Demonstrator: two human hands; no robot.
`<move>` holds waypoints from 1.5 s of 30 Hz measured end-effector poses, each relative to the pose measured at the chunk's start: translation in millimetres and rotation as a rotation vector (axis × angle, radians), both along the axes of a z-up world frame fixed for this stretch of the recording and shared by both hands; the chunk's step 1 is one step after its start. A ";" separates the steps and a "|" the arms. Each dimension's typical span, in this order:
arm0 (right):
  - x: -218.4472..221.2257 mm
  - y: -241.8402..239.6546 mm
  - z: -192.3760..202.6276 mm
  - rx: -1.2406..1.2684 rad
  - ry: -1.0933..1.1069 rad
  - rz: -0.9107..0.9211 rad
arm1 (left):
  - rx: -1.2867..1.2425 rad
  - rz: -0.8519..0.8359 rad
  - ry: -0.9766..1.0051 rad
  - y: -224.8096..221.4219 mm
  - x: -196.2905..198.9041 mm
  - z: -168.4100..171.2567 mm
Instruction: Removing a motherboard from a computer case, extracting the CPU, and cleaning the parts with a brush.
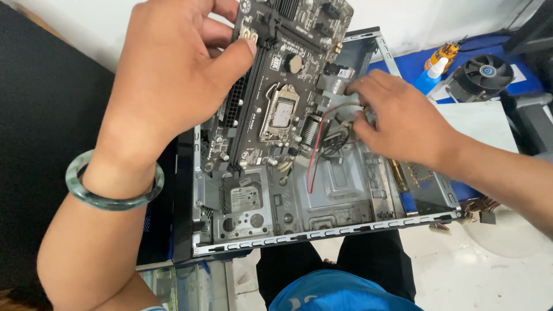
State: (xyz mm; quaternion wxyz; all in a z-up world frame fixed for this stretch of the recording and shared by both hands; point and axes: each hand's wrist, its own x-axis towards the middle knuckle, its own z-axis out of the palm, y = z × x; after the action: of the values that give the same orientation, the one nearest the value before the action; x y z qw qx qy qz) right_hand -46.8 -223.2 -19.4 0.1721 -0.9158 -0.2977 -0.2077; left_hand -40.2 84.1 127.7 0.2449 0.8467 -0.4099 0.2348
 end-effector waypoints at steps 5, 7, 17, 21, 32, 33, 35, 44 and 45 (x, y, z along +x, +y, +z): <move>1.6 4.3 6.0 0.020 0.561 0.060 | 0.105 0.225 -0.028 6.0 1.0 6.3; 0.6 6.0 5.6 0.001 0.689 0.070 | 0.133 0.253 -0.070 9.3 4.7 5.9; -14.1 27.3 21.9 0.303 0.692 0.062 | 0.111 0.197 -0.115 12.9 12.1 -2.4; -20.8 45.0 20.9 0.289 0.649 -0.135 | -0.008 0.036 -0.023 1.1 1.8 0.0; -8.9 3.6 15.4 -0.039 0.559 -0.294 | -0.122 0.157 0.057 48.5 6.8 -8.3; -9.1 6.5 21.1 0.220 0.580 -0.280 | -0.179 0.105 0.084 51.2 8.1 -10.2; -8.0 16.7 38.0 0.401 0.701 -0.161 | -0.213 0.068 0.187 47.1 3.6 -12.1; 19.6 8.6 -17.9 1.012 1.186 0.489 | -0.443 0.151 0.537 38.4 4.5 -42.6; 12.9 7.3 -10.2 0.885 1.180 0.510 | -0.479 0.186 0.596 36.8 4.0 -45.0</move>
State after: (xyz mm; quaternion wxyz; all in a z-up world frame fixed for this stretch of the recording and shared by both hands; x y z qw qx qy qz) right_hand -33.9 -215.9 -29.6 0.6937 -0.6243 -0.2476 0.2604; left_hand -36.2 120.9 82.7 0.5216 0.8301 -0.1760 0.0887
